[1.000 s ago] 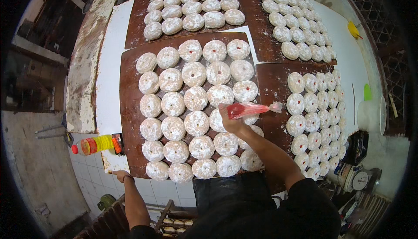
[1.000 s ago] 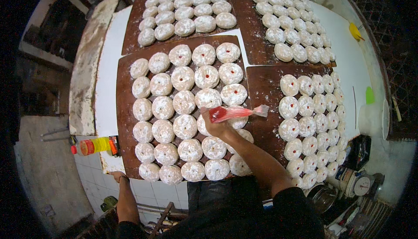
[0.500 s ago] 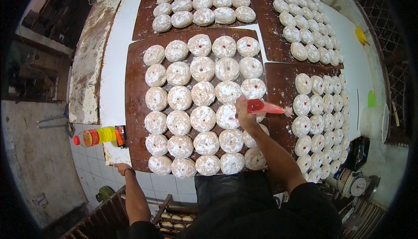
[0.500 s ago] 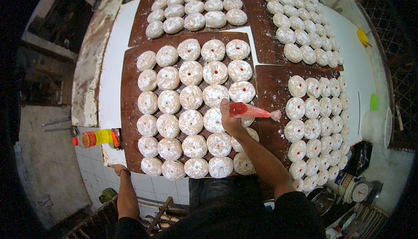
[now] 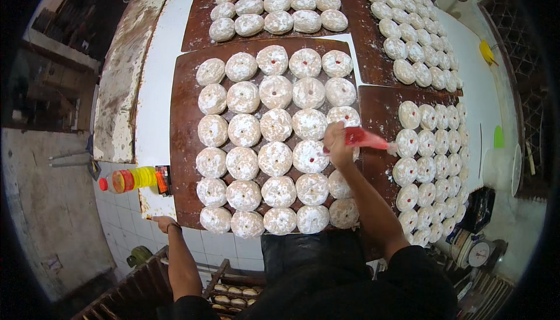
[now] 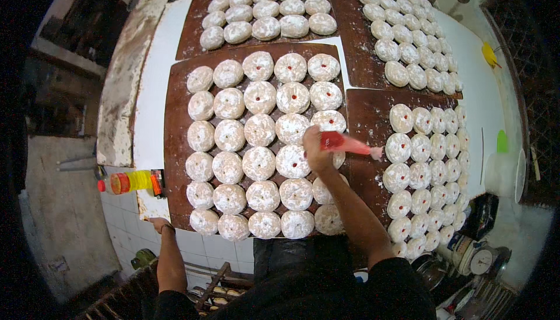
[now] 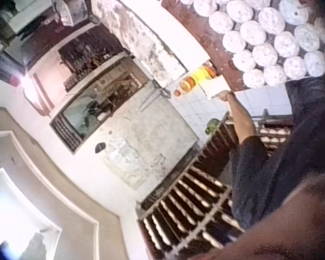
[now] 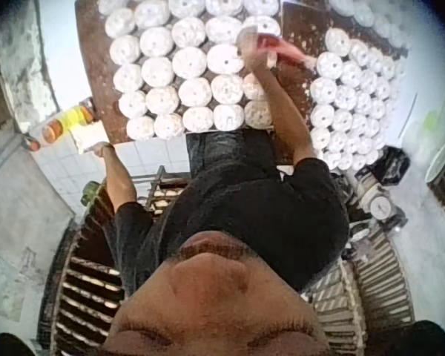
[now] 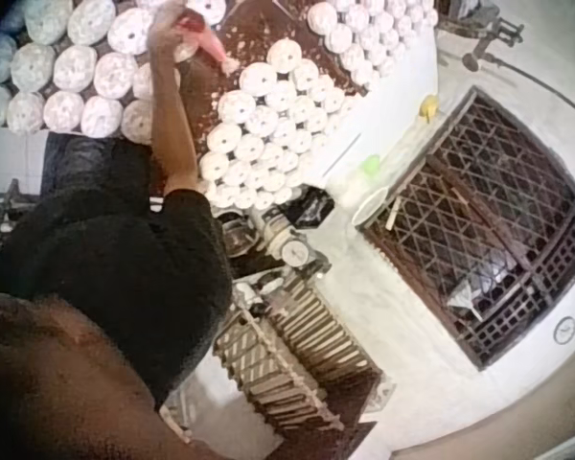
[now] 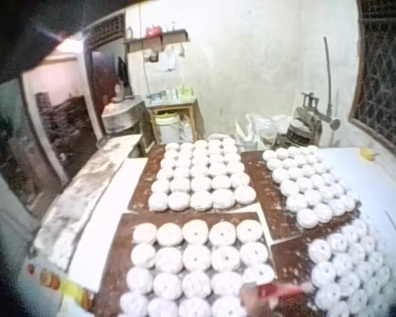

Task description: The person decorates several donuts with red jam using a piping bag, then places a tray of finished donuts onto a wooden storage rack.

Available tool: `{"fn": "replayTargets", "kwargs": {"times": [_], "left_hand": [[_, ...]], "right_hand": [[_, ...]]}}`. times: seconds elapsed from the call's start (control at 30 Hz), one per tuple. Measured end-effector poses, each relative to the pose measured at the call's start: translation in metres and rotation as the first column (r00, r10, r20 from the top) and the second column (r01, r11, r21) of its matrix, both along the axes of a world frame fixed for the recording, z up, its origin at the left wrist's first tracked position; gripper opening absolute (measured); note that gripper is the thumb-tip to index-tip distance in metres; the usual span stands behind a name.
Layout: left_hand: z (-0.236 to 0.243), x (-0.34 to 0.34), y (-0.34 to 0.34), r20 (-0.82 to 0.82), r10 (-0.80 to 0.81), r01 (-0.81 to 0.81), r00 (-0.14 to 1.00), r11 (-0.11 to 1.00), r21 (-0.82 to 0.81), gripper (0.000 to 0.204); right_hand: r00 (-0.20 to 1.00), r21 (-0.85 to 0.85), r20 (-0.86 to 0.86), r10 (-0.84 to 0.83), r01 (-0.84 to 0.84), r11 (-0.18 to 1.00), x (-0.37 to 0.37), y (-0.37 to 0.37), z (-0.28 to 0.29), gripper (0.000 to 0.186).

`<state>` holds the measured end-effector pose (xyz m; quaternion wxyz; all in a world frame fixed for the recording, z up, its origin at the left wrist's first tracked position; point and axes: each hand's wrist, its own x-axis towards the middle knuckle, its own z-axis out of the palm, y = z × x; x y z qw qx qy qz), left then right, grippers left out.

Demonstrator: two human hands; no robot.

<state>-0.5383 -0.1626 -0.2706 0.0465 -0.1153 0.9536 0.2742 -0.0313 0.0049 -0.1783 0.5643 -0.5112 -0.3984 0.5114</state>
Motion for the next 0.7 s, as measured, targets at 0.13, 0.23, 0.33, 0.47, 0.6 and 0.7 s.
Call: {"fn": "replayTargets", "kwargs": {"times": [0.13, 0.23, 0.33, 0.47, 0.6, 0.7], "left_hand": [[0.018, 0.018, 0.005, 0.014, -0.104, 0.105, 0.994, 0.991, -0.087, 0.073], [0.001, 0.0, 0.0, 0.019, -0.013, 0.013, 1.0, 1.0, -0.013, 0.078], [-0.005, -0.005, -0.002, 0.024, -0.024, 0.024, 0.999, 1.0, -0.01, 0.079], [-0.003, -0.002, -0.002, 0.029, 0.029, -0.03, 0.999, 0.999, 0.035, 0.079], [0.009, 0.01, 0.006, 0.067, 0.068, -0.074, 0.995, 0.993, 0.088, 0.08], [0.005, 0.002, 0.001, 0.062, 0.043, -0.047, 0.997, 0.997, 0.06, 0.08]], "right_hand": [[0.979, -0.005, -0.195, -0.061, 0.061, 0.998, 0.014, 0.03, 0.008, 0.046], [0.996, 0.081, -0.031, -0.089, 0.091, 0.992, 0.011, 0.047, 0.006, 0.045], [0.957, 0.17, 0.249, -0.147, 0.106, 0.98, 0.003, 0.054, -0.008, 0.044], [0.872, 0.049, 0.489, -0.034, 0.012, 0.999, -0.011, 0.054, -0.029, 0.043], [0.909, 0.077, 0.407, -0.094, 0.069, 0.995, -0.014, 0.057, -0.038, 0.045], [0.979, 0.051, 0.177, -0.098, 0.09, 0.995, -0.008, 0.059, -0.036, 0.043]]}}
